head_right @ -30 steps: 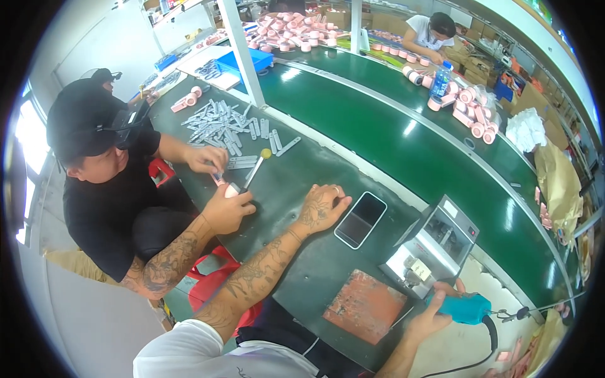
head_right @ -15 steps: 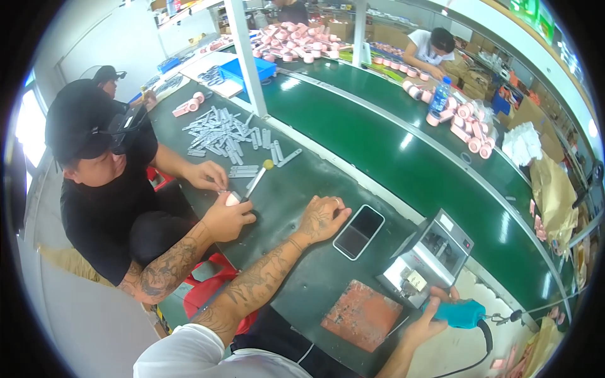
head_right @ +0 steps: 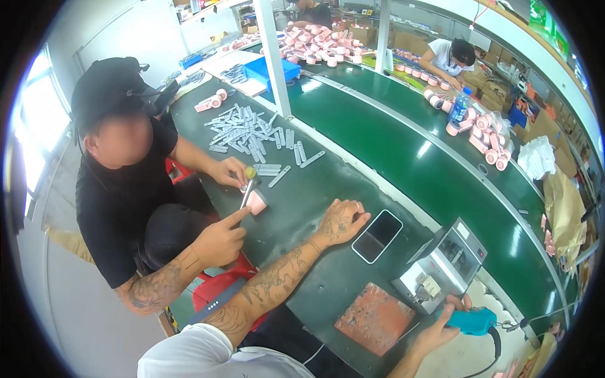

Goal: The person assembles plastic components on a workbench by holding each piece on a work pad and fastening it with a handheld electric tool.

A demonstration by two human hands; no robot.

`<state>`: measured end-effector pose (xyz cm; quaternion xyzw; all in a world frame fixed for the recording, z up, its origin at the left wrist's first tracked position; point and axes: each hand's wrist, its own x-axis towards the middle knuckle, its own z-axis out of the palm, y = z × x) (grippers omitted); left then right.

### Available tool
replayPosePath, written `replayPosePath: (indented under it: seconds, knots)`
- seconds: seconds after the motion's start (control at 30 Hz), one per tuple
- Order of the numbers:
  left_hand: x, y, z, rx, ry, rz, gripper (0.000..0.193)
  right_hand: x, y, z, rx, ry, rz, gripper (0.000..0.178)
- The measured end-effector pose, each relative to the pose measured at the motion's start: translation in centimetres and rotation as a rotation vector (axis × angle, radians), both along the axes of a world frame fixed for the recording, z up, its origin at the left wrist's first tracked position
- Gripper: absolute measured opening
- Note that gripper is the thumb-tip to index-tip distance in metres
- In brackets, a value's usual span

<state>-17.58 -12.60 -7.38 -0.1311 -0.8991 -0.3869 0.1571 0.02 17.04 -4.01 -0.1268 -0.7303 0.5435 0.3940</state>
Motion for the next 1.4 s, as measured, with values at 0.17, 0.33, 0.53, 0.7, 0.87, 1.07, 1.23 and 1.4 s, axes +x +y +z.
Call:
replayPosePath:
  seconds: [0.17,0.33,0.53,0.7,0.87,1.07,1.23,1.4]
  knots:
    - [-0.4,0.1,-1.3,0.03,0.085,0.004,0.023,0.2,0.1,-0.2,-0.023,-0.021,0.012,0.046]
    - [0.2,-0.4,-0.7,-0.036,0.096,0.016,0.022,0.7,-0.4,-0.2,-0.046,0.04,-0.055,0.05]
    - [-1.7,0.6,-3.5,0.051,0.154,-0.054,0.018,-0.1,-0.6,-0.4,-0.162,0.098,-0.052,0.045]
    - [-1.2,-0.6,-2.0,-0.018,0.037,-0.013,0.021,-0.5,-0.5,-0.5,-0.155,0.067,0.065,0.048]
    - [-1.0,1.0,-1.5,-0.056,0.022,0.007,0.023,0.4,0.5,-0.2,-0.162,0.053,0.06,0.049]
    - [-0.9,0.6,-1.6,-0.083,0.074,-0.026,0.02,0.8,-0.1,0.5,-0.174,0.065,0.076,0.048]
    - [-0.9,0.4,-2.0,-0.088,0.091,0.005,0.023,0.5,-0.2,0.0,-0.154,0.059,0.04,0.051]
    - [-0.9,0.8,-1.6,-0.078,0.067,0.02,0.025,0.5,0.1,0.0,-0.226,0.046,0.042,0.049]
